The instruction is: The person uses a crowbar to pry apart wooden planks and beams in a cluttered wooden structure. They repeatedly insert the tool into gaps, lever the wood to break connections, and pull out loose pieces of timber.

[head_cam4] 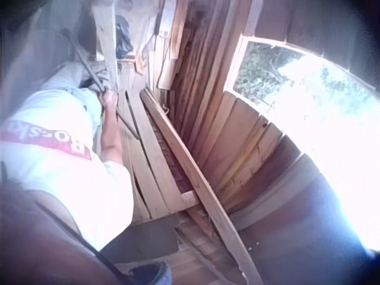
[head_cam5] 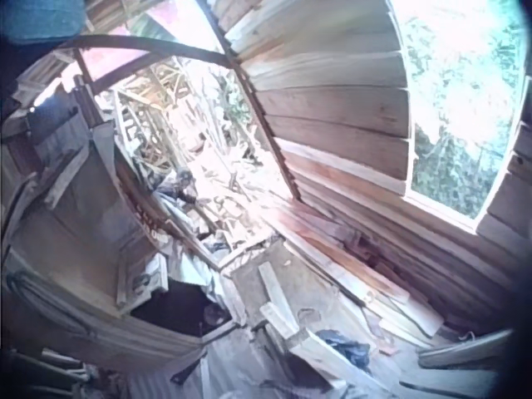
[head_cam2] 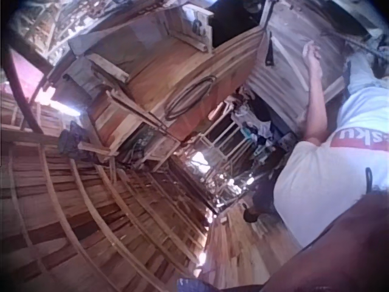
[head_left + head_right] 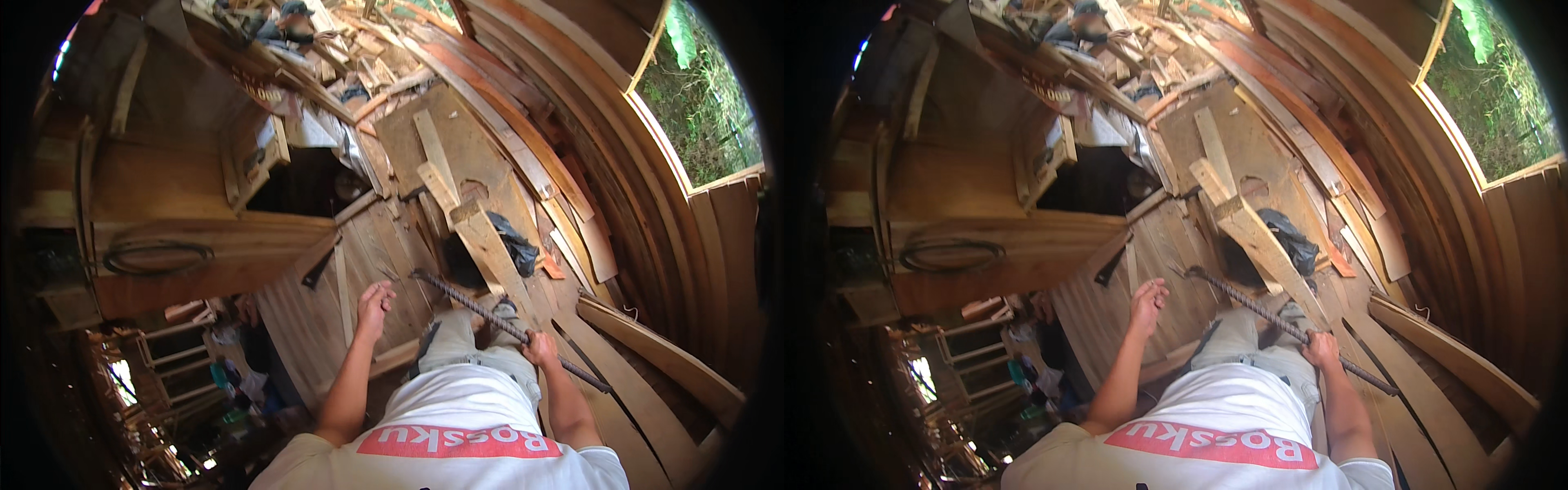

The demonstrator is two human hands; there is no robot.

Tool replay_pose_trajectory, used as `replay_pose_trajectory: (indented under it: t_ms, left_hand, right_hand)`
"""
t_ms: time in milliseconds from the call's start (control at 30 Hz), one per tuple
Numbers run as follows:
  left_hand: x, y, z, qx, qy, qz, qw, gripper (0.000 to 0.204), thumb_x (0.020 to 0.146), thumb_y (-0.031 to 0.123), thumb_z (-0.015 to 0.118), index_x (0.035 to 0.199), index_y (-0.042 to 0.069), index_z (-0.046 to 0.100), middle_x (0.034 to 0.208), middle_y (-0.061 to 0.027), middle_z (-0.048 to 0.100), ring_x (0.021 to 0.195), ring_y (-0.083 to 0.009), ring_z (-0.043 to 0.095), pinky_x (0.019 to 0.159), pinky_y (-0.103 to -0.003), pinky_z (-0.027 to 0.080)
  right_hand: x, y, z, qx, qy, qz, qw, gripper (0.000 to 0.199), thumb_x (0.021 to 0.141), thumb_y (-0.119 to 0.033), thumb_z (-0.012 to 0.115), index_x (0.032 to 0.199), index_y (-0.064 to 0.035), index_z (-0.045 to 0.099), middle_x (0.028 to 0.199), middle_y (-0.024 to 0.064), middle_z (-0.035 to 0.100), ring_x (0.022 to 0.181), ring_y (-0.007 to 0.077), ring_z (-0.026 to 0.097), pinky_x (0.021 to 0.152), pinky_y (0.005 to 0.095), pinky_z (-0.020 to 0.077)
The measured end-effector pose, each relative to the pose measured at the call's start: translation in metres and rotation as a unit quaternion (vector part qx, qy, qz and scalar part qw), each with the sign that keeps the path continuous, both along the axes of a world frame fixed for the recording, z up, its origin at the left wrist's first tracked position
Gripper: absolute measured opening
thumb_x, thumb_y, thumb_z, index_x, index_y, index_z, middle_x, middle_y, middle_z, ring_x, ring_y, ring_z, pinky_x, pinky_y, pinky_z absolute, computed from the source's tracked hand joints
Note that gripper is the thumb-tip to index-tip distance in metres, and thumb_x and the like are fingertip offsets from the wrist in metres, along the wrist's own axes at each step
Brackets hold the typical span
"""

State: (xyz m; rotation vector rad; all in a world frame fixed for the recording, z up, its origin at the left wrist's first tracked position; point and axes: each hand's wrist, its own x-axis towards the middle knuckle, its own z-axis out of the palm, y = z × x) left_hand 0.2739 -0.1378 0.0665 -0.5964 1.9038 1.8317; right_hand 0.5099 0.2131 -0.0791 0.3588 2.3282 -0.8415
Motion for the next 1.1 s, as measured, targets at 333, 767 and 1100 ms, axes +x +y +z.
replay_pose_trajectory:
  t_ms: [333,767,1100]
  left_hand:
    - [0.028,-0.062,-0.073,-0.036,-0.002,0.042,0.998,0.021,0.101,0.013,0.048,0.115,0.002,0.059,0.088,-0.0049,0.065,0.070,-0.0078,0.054,0.065,-0.023,0.047]
    - [0.137,-0.120,-0.298,-0.173,-0.186,-0.120,0.960,0.020,0.097,0.012,0.045,0.095,0.002,0.062,0.099,-0.0158,0.069,0.091,-0.0247,0.067,0.079,-0.037,0.051]
    - [0.177,-0.127,-0.331,-0.167,-0.261,-0.058,0.949,0.022,0.093,0.019,0.053,0.101,0.002,0.064,0.096,-0.0159,0.067,0.089,-0.0237,0.063,0.078,-0.037,0.048]
  right_hand:
    - [0.004,0.007,0.027,0.079,-0.106,0.022,0.991,0.035,0.076,-0.026,0.066,0.107,-0.0079,0.066,0.094,0.0229,0.068,0.096,0.0380,0.065,0.086,0.0473,0.0507]
    - [-0.031,-0.024,0.097,0.174,-0.231,0.014,0.957,0.033,0.079,-0.028,0.060,0.102,-0.0054,0.067,0.091,0.0261,0.067,0.092,0.0406,0.066,0.083,0.0487,0.0505]
    - [-0.054,-0.080,0.113,0.169,-0.265,-0.037,0.949,0.030,0.077,-0.030,0.063,0.096,-0.0064,0.067,0.092,0.0249,0.067,0.093,0.0413,0.065,0.081,0.0494,0.0497]
